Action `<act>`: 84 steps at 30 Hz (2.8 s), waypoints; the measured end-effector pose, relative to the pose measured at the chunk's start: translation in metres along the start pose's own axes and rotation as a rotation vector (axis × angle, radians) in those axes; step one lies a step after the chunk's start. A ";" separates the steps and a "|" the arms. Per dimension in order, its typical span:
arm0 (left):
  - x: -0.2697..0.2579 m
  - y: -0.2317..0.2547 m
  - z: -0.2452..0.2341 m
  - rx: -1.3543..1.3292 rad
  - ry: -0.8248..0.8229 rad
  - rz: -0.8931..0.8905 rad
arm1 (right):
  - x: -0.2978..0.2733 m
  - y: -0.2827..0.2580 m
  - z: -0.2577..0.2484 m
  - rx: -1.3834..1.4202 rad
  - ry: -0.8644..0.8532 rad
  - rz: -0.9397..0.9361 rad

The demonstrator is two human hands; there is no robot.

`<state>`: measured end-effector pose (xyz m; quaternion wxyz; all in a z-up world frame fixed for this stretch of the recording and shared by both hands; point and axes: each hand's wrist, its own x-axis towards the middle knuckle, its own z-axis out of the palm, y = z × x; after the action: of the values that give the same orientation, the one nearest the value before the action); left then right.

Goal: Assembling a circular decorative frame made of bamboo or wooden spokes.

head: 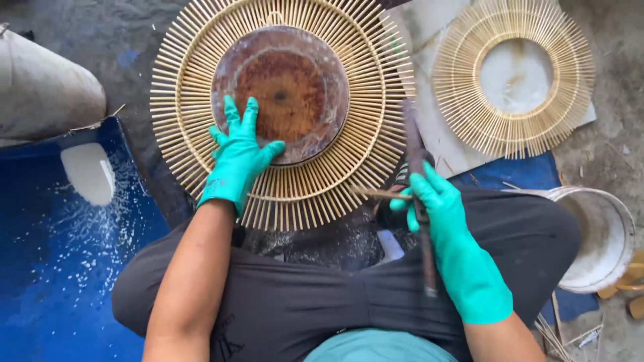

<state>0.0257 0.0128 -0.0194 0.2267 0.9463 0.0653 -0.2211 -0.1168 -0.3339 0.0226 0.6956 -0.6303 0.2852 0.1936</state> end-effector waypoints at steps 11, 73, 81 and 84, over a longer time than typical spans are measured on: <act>-0.008 -0.007 0.008 -0.007 0.028 0.028 | -0.001 0.004 -0.005 -0.050 0.038 -0.071; -0.017 -0.003 0.010 0.041 0.090 0.034 | 0.107 -0.047 -0.070 -0.379 0.386 -0.311; -0.017 0.000 0.006 0.127 0.059 0.043 | 0.121 -0.024 -0.051 -0.486 0.304 -0.216; -0.013 0.000 0.006 0.113 0.071 0.044 | 0.120 -0.032 -0.049 -0.497 0.285 -0.191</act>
<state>0.0115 0.0097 -0.0177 0.1752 0.9661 0.0397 -0.1856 -0.0130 -0.3971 -0.0320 0.4882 -0.8259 0.2634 0.1009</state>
